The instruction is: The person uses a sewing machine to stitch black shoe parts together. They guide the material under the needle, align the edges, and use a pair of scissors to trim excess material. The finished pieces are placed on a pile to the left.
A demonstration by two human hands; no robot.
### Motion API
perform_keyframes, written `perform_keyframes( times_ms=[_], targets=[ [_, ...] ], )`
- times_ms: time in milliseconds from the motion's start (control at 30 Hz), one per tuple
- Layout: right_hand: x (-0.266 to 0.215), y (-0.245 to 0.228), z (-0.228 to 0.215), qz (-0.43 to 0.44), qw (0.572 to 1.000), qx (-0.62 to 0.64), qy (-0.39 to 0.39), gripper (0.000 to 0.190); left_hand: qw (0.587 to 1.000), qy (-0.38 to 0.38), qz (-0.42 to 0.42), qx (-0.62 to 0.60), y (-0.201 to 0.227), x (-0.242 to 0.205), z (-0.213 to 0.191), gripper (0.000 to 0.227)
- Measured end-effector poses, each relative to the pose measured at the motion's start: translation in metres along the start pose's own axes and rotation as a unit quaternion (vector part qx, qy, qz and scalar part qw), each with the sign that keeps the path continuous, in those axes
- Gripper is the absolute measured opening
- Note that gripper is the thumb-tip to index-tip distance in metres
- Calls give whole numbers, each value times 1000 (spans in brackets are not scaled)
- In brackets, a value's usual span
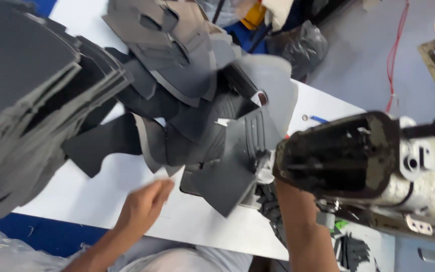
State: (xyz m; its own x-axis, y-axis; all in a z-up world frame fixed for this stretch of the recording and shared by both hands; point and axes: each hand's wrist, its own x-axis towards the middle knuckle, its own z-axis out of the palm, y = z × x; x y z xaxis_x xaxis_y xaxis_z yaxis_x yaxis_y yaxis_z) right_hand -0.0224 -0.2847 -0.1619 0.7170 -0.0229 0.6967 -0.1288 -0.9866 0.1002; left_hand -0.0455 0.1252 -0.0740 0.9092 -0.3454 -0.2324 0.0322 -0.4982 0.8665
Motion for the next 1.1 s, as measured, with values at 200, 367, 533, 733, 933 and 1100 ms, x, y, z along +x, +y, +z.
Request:
perform_keyframes(
  times_ms=[200, 367, 533, 733, 933, 1100],
  targets=[
    [56, -28, 4, 3, 999, 42, -9, 23, 962, -22, 240, 133, -76, -41, 9, 14],
    [98, -33, -19, 4, 998, 58, -26, 22, 950, -30, 223, 214, -71, -32, 18, 19],
    [47, 4, 5, 31, 996, 71, -45, 21, 943, -18, 248, 219, -69, -33, 17, 19],
    [42, 72, 40, 50, 994, 81, -55, 20, 937, 7, 264, 230, -61, -35, 12, 18],
    [20, 118, 89, 71, 991, 97, -53, 20, 916, 72, 313, 241, -56, -42, 11, 14],
    [-37, 144, 69, 102, 988, 97, -65, 21, 908, 94, 325, 249, -53, -44, 13, 14]
  ],
)
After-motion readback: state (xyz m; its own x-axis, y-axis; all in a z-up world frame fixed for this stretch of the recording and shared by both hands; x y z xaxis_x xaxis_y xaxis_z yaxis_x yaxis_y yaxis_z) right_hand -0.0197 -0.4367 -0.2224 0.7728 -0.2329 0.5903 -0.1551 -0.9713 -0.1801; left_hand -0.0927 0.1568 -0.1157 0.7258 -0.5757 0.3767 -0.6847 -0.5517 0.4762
